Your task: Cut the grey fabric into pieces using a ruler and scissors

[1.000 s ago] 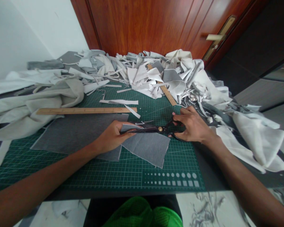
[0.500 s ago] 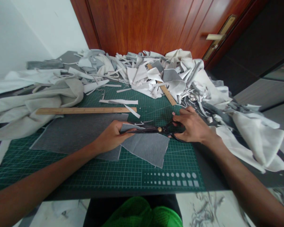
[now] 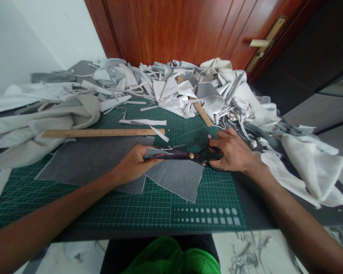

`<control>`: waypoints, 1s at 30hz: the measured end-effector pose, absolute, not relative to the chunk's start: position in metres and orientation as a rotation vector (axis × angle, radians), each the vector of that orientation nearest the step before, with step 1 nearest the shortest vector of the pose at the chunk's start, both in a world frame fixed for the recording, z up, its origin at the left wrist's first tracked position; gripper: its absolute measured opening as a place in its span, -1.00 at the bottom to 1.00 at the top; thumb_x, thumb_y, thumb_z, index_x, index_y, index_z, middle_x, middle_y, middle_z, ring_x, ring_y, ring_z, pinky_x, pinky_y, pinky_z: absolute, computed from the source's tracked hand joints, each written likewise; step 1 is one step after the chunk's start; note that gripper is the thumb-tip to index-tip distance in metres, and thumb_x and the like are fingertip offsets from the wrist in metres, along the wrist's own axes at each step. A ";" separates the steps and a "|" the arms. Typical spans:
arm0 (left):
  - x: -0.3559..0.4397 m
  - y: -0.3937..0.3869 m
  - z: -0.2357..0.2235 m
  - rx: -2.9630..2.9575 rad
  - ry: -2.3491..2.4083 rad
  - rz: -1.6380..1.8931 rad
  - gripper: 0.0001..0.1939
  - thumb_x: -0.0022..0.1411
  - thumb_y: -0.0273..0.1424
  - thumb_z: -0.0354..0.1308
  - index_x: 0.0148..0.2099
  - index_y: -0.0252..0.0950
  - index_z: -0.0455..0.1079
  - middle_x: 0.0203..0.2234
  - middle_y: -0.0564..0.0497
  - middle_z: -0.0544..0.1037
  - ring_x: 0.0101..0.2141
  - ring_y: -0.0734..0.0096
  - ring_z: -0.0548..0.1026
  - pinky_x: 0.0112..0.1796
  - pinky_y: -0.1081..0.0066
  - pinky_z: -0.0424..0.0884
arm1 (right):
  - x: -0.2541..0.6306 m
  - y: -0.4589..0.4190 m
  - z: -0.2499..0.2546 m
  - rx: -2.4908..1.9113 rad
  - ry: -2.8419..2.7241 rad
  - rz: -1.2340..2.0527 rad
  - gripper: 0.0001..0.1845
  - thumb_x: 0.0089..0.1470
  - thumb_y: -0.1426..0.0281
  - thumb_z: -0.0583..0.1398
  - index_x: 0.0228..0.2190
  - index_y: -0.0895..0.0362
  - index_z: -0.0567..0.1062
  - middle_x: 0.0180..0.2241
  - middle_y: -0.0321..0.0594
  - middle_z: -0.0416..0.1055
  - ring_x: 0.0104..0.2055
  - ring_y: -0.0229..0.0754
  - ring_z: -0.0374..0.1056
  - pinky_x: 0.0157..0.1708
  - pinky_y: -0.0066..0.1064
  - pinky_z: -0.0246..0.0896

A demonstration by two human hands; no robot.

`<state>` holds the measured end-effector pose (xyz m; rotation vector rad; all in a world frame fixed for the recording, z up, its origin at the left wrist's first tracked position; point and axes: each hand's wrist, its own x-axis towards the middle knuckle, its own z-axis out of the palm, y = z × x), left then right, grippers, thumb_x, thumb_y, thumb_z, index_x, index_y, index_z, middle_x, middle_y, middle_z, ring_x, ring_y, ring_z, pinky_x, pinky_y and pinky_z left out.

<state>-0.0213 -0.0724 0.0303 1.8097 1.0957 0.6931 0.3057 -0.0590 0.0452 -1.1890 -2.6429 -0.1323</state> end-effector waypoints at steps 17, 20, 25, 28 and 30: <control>-0.021 -0.071 0.029 1.820 1.088 0.703 -0.82 0.21 -0.37 0.21 -0.17 -0.24 0.61 -0.39 0.07 0.67 -0.38 0.39 0.56 -0.35 0.48 0.48 | 0.310 -0.060 0.047 -1.231 -2.643 -0.235 -0.76 -0.04 0.14 0.26 -0.42 0.05 0.48 -0.50 -0.22 0.34 -0.31 -0.02 0.23 -0.15 -0.14 0.00; -0.021 -0.071 0.029 1.795 1.078 0.729 -0.86 0.18 -0.38 0.24 -0.22 -0.23 0.61 -0.38 0.07 0.67 -0.33 0.37 0.58 -0.31 0.48 0.50 | 0.309 -0.060 0.045 -1.229 -2.678 -0.201 -0.73 -0.03 0.15 0.25 -0.34 0.07 0.49 -0.43 -0.18 0.40 -0.26 0.02 0.27 -0.12 -0.12 0.01; -0.021 -0.071 0.029 1.792 1.062 0.721 -0.86 0.19 -0.39 0.22 -0.24 -0.25 0.61 -0.38 0.07 0.66 -0.35 0.39 0.58 -0.30 0.49 0.48 | 0.309 -0.060 0.046 -1.210 -2.649 -0.228 -0.72 -0.03 0.13 0.26 -0.37 0.07 0.49 -0.45 -0.19 0.36 -0.29 -0.01 0.25 -0.14 -0.13 0.02; -0.021 -0.071 0.031 1.822 1.093 0.710 -0.82 0.23 -0.35 0.20 -0.20 -0.25 0.61 -0.38 0.08 0.67 -0.36 0.38 0.58 -0.33 0.48 0.48 | 0.312 -0.059 0.048 -1.196 -2.625 -0.261 -0.71 0.00 0.09 0.26 -0.48 0.05 0.45 -0.51 -0.23 0.28 -0.36 -0.06 0.20 -0.17 -0.14 0.00; -0.021 -0.072 0.032 1.845 1.112 0.696 -0.80 0.25 -0.32 0.20 -0.18 -0.25 0.62 -0.37 0.08 0.67 -0.36 0.37 0.58 -0.33 0.48 0.48 | 0.313 -0.059 0.050 -1.184 -2.623 -0.278 -0.66 0.01 0.05 0.26 -0.54 0.04 0.41 -0.53 -0.25 0.25 -0.38 -0.09 0.17 -0.18 -0.14 -0.02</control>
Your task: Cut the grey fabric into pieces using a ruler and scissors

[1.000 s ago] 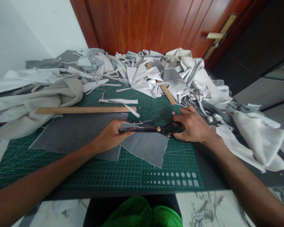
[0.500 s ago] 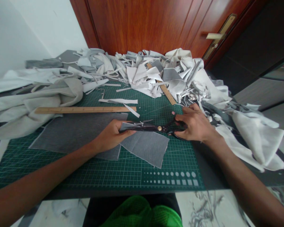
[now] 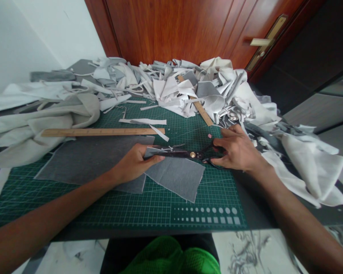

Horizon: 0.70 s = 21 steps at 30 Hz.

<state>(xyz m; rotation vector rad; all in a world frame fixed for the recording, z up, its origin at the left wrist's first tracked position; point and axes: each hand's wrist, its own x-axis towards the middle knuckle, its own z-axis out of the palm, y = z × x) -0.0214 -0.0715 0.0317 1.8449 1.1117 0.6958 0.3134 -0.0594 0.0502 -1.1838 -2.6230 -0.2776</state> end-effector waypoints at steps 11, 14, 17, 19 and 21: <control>-0.023 -0.070 0.030 1.800 1.052 0.702 -0.79 0.19 -0.35 0.23 -0.16 -0.25 0.63 -0.28 0.04 0.70 -0.31 0.36 0.60 -0.29 0.47 0.51 | 0.302 -0.064 0.049 -1.211 -2.653 -0.336 -0.69 0.01 0.10 0.23 -0.37 0.09 0.49 -0.44 -0.19 0.42 -0.28 -0.03 0.22 -0.15 -0.15 -0.05; -0.024 -0.069 0.028 1.812 1.067 0.711 -0.80 0.21 -0.34 0.22 -0.17 -0.26 0.62 -0.32 0.06 0.69 -0.33 0.37 0.59 -0.31 0.47 0.50 | 0.303 -0.063 0.049 -1.193 -2.636 -0.364 -0.68 0.04 0.08 0.22 -0.41 0.09 0.48 -0.47 -0.21 0.39 -0.32 -0.07 0.21 -0.17 -0.18 -0.05; -0.024 -0.069 0.026 1.837 1.074 0.735 -0.77 0.24 -0.31 0.22 -0.13 -0.26 0.63 -0.33 0.06 0.69 -0.34 0.37 0.59 -0.31 0.47 0.50 | 0.308 -0.062 0.050 -1.168 -2.603 -0.405 -0.63 0.08 0.03 0.22 -0.49 0.07 0.46 -0.54 -0.26 0.31 -0.38 -0.12 0.15 -0.19 -0.20 -0.07; -0.024 -0.069 0.026 1.843 1.065 0.740 -0.74 0.26 -0.30 0.22 -0.08 -0.25 0.63 -0.29 0.05 0.69 -0.32 0.37 0.60 -0.30 0.47 0.50 | 0.311 -0.061 0.050 -1.132 -2.585 -0.429 -0.59 0.09 -0.01 0.22 -0.52 0.06 0.45 -0.56 -0.29 0.27 -0.40 -0.14 0.13 -0.20 -0.21 -0.08; -0.024 -0.069 0.026 1.850 1.066 0.743 -0.71 0.26 -0.29 0.22 -0.03 -0.24 0.62 -0.24 0.04 0.70 -0.29 0.35 0.61 -0.28 0.47 0.51 | 0.313 -0.060 0.050 -1.112 -2.578 -0.435 -0.58 0.09 0.00 0.23 -0.55 0.06 0.45 -0.57 -0.30 0.26 -0.41 -0.15 0.13 -0.21 -0.21 -0.08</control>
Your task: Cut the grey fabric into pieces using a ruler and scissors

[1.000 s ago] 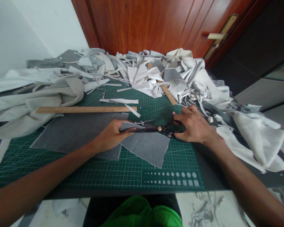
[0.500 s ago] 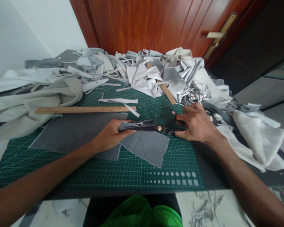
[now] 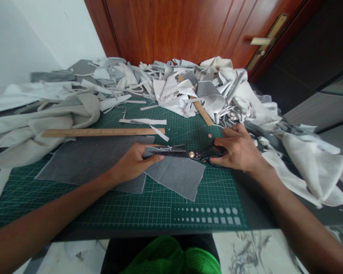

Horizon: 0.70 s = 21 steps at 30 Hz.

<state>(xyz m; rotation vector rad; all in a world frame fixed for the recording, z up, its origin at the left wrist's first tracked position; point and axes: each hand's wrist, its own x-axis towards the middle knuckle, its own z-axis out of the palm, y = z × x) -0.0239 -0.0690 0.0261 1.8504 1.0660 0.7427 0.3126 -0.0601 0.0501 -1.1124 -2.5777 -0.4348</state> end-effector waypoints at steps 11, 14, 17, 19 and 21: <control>-0.027 -0.068 0.024 1.760 1.008 0.738 -0.66 0.22 -0.31 0.28 0.04 -0.21 0.60 -0.09 0.00 0.70 -0.14 0.22 0.65 -0.14 0.36 0.57 | 0.294 -0.066 0.043 -1.223 -2.624 -0.408 -0.69 0.00 0.09 0.21 -0.45 0.09 0.47 -0.48 -0.20 0.35 -0.31 -0.05 0.22 -0.15 -0.19 -0.05; -0.026 -0.068 0.024 1.755 1.012 0.737 -0.64 0.22 -0.31 0.27 0.05 -0.22 0.59 -0.10 0.00 0.70 -0.14 0.23 0.65 -0.13 0.36 0.57 | 0.294 -0.065 0.042 -1.202 -2.608 -0.406 -0.67 0.01 0.06 0.22 -0.47 0.08 0.47 -0.49 -0.22 0.34 -0.33 -0.07 0.21 -0.16 -0.20 -0.05; -0.026 -0.069 0.024 1.770 1.030 0.729 -0.64 0.25 -0.30 0.25 0.06 -0.24 0.58 -0.13 0.00 0.71 -0.19 0.26 0.65 -0.19 0.40 0.56 | 0.296 -0.064 0.042 -1.162 -2.592 -0.407 -0.65 0.02 0.05 0.24 -0.50 0.08 0.48 -0.52 -0.24 0.33 -0.37 -0.11 0.19 -0.17 -0.22 -0.03; -0.026 -0.069 0.024 1.791 1.052 0.722 -0.64 0.26 -0.28 0.23 0.06 -0.25 0.58 -0.17 0.00 0.71 -0.25 0.29 0.64 -0.26 0.42 0.55 | 0.298 -0.064 0.043 -1.147 -2.580 -0.417 -0.63 0.03 0.05 0.25 -0.53 0.08 0.48 -0.54 -0.26 0.30 -0.39 -0.14 0.18 -0.18 -0.22 -0.03; -0.026 -0.068 0.024 1.824 1.077 0.728 -0.64 0.27 -0.26 0.22 0.05 -0.25 0.59 -0.18 -0.01 0.71 -0.26 0.29 0.64 -0.26 0.42 0.54 | 0.299 -0.063 0.044 -1.146 -2.562 -0.432 -0.62 0.05 0.05 0.25 -0.57 0.07 0.47 -0.57 -0.28 0.28 -0.42 -0.15 0.17 -0.19 -0.23 -0.03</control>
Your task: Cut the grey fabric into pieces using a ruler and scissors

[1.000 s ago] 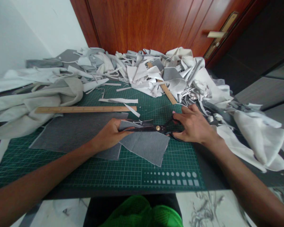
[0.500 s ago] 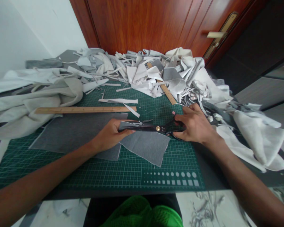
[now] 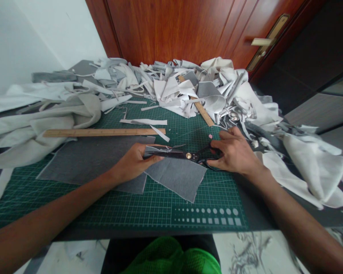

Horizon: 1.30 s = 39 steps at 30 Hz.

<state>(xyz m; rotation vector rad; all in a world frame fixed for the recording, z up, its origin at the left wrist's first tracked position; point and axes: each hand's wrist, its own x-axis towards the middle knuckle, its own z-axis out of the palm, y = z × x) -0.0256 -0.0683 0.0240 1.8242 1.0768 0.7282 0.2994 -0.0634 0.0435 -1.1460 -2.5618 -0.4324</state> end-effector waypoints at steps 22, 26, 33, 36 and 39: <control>-0.023 -0.071 0.026 1.800 1.146 0.719 -0.68 0.25 -0.23 0.26 -0.03 -0.28 0.62 -0.16 -0.04 0.72 -0.17 0.20 0.65 -0.11 0.32 0.56 | 0.281 -0.072 0.042 -1.272 -2.564 -0.412 -0.69 0.02 0.10 0.23 -0.57 0.06 0.47 -0.59 -0.26 0.28 -0.38 -0.10 0.19 -0.15 -0.18 -0.02; -0.023 -0.070 0.024 1.803 1.142 0.724 -0.66 0.25 -0.22 0.27 -0.01 -0.28 0.62 -0.14 -0.05 0.72 -0.12 0.18 0.65 -0.03 0.29 0.54 | 0.282 -0.072 0.041 -1.255 -2.557 -0.423 -0.64 0.05 0.07 0.24 -0.57 0.06 0.47 -0.59 -0.26 0.28 -0.40 -0.11 0.19 -0.16 -0.19 -0.03; -0.022 -0.069 0.027 1.785 1.098 0.746 -0.58 0.24 -0.21 0.30 0.11 -0.24 0.57 0.03 -0.06 0.65 0.05 0.12 0.58 0.16 0.19 0.43 | 0.286 -0.069 0.038 -1.187 -2.545 -0.405 -0.59 0.07 0.05 0.24 -0.61 0.06 0.47 -0.64 -0.31 0.29 -0.50 -0.20 0.12 -0.15 -0.20 -0.01; -0.022 -0.069 0.030 1.751 1.101 0.745 -0.47 0.20 -0.22 0.35 0.18 -0.28 0.52 0.11 -0.10 0.59 0.13 0.08 0.53 0.20 0.16 0.39 | 0.286 -0.069 0.036 -1.198 -2.533 -0.383 -0.60 0.06 0.06 0.24 -0.63 0.05 0.46 -0.64 -0.32 0.30 -0.50 -0.21 0.11 -0.15 -0.21 0.00; -0.022 -0.069 0.031 1.718 1.093 0.727 -0.48 0.19 -0.24 0.35 0.18 -0.27 0.52 0.10 -0.09 0.60 0.11 0.08 0.55 0.17 0.16 0.43 | 0.286 -0.069 0.036 -1.208 -2.532 -0.368 -0.60 0.06 0.05 0.23 -0.63 0.04 0.46 -0.65 -0.33 0.30 -0.51 -0.21 0.10 -0.15 -0.21 -0.01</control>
